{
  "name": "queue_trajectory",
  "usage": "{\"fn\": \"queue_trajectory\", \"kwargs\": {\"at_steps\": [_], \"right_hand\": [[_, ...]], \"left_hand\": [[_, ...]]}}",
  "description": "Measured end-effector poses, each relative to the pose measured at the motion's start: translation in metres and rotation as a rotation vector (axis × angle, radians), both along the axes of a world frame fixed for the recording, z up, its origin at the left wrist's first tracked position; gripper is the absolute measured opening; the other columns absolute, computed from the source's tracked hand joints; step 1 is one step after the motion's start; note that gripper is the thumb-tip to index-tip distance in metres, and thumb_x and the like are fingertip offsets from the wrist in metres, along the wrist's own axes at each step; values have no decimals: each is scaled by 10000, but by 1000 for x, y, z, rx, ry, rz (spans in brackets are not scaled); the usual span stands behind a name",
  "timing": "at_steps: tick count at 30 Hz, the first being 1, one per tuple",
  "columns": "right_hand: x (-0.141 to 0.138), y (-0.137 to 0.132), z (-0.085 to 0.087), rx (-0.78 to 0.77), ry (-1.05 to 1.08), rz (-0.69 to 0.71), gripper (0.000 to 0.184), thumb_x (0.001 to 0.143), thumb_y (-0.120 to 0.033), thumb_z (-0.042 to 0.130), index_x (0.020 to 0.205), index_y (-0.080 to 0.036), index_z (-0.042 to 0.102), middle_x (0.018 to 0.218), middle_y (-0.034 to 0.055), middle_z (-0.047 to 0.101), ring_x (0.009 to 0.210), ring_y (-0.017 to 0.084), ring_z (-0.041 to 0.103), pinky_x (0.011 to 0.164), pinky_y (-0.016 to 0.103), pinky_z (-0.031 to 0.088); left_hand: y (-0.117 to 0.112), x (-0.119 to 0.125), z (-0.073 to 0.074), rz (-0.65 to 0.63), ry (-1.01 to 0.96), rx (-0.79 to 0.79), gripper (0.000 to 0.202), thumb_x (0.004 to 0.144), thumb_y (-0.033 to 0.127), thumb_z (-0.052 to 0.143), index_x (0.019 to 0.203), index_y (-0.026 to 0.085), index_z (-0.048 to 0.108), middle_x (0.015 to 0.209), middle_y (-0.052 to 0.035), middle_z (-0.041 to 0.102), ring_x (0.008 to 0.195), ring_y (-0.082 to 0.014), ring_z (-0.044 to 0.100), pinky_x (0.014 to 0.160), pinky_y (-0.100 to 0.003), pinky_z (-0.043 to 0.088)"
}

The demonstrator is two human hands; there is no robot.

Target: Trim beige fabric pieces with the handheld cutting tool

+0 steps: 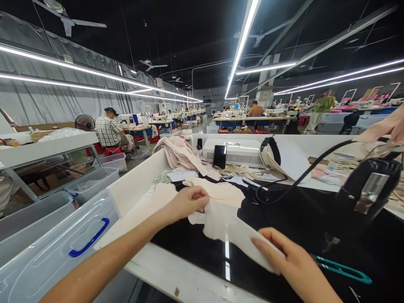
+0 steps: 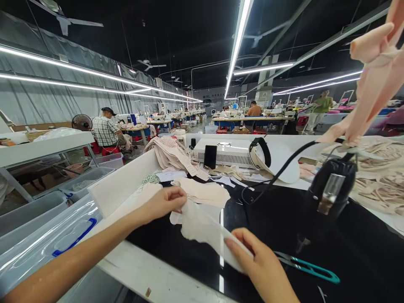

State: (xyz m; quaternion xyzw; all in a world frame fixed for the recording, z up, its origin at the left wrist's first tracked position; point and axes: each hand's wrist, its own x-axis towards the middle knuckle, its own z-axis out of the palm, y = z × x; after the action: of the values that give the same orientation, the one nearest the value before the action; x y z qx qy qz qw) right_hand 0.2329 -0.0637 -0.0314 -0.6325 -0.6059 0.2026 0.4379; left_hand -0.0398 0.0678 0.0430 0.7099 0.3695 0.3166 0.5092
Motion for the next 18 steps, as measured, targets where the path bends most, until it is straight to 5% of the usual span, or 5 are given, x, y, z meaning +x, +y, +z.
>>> {"fn": "queue_trajectory", "kwargs": {"at_steps": [6,8,13,18], "right_hand": [[3,95,36,-53,145,-33,387,845,-645,696,846,-259,670,593,-52,613,524,180,593,604,315,486],[-3,125,34,-36,133,-62,347,821,-616,656,832,-270,627,601,-54,601,517,179,569,601,324,468],[-6,175,18,-24,25,-106,248,799,-521,638,822,-277,597,688,-24,639,600,205,604,646,343,474],[-3,192,2,-3,-130,-161,185,843,-395,642,960,-252,656,926,74,758,889,293,708,816,404,529]], "left_hand": [[80,-12,18,173,-5,-45,306,963,403,889,931,164,701,819,1,707,780,-127,709,801,-280,685],[106,-11,14,236,25,-54,245,1036,361,836,981,157,713,867,-8,720,805,-133,720,802,-278,681],[149,-3,-8,265,144,-84,389,1114,414,753,1419,181,695,1407,-120,716,1180,-270,750,997,-479,677],[163,7,-28,275,282,-44,415,1111,428,755,1441,184,687,1431,-125,708,1209,-283,744,1021,-501,671]]}}
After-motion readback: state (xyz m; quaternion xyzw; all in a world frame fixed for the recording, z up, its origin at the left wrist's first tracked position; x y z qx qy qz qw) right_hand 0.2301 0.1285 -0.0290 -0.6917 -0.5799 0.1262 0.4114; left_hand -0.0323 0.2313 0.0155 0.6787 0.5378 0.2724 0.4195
